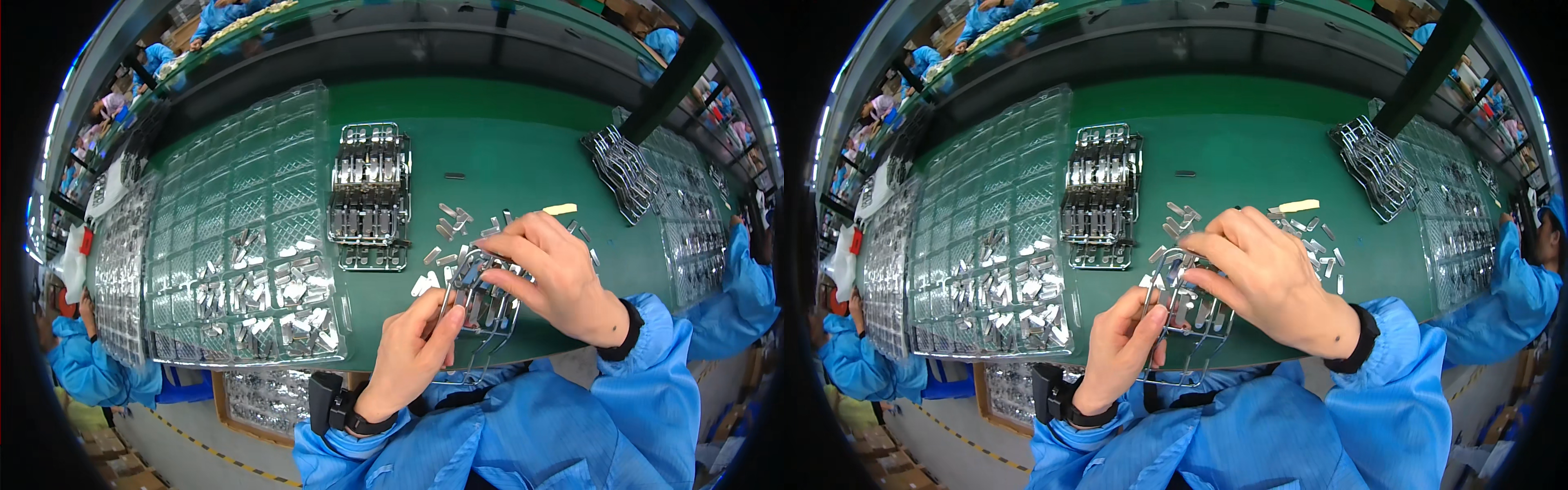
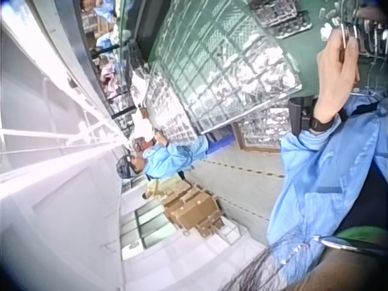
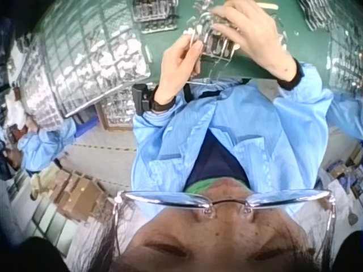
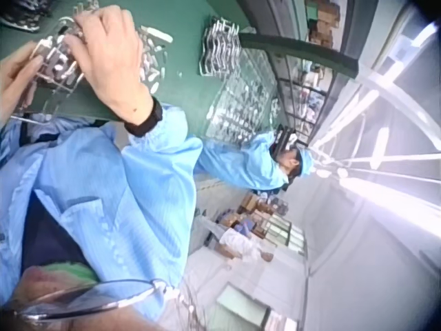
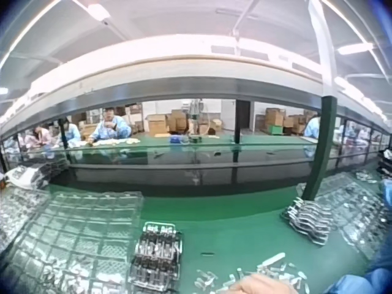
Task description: The recorder is assembling small silver metal components into a rectangular metal frame at a factory workstation.
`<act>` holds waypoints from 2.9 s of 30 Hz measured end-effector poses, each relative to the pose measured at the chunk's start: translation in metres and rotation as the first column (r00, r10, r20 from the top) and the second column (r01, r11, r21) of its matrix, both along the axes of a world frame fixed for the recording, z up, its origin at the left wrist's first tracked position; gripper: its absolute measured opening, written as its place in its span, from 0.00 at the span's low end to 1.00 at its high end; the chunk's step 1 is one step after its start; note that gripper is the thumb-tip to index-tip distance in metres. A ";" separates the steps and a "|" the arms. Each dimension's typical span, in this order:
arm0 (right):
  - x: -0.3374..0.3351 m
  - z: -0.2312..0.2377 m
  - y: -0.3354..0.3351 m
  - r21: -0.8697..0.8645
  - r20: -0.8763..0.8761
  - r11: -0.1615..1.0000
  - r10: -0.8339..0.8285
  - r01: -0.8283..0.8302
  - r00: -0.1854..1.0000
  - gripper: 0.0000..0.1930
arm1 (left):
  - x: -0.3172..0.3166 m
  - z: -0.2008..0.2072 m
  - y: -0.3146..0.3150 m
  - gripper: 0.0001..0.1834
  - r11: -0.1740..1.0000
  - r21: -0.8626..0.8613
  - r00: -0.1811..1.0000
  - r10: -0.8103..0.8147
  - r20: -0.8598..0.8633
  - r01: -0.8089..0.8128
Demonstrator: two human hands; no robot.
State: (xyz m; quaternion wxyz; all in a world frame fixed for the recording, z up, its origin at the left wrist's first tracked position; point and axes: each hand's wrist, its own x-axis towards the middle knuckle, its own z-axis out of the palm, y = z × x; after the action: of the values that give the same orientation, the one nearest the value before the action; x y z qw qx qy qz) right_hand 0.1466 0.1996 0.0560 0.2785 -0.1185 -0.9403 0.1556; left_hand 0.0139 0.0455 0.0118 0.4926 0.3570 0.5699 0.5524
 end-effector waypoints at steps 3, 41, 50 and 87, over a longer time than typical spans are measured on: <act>0.005 0.017 0.007 -0.142 0.005 0.984 0.105 -0.103 0.994 0.13 | -0.005 -0.002 -0.005 0.19 0.999 0.040 0.981 -0.037 0.189 0.030; 0.013 -0.030 -0.011 0.053 0.220 0.975 0.200 -0.217 0.955 0.11 | 0.018 -0.020 -0.023 0.13 0.979 -0.061 0.942 0.203 0.268 -0.194; 0.011 -0.037 -0.023 -0.292 0.204 0.956 0.022 0.039 0.979 0.05 | 0.024 -0.009 -0.022 0.11 0.973 -0.020 0.956 0.220 -0.193 -0.228; -0.011 -0.023 -0.012 0.177 0.354 0.923 0.264 -0.342 0.897 0.17 | 0.014 -0.031 -0.018 0.11 0.964 -0.083 0.928 0.266 0.262 -0.253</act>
State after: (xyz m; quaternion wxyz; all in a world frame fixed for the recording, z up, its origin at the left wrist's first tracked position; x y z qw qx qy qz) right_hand 0.1358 0.1879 0.0330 0.1049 0.0402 -0.9916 0.0636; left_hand 0.0276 0.0272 -0.0194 0.4968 0.1878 0.5526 0.6423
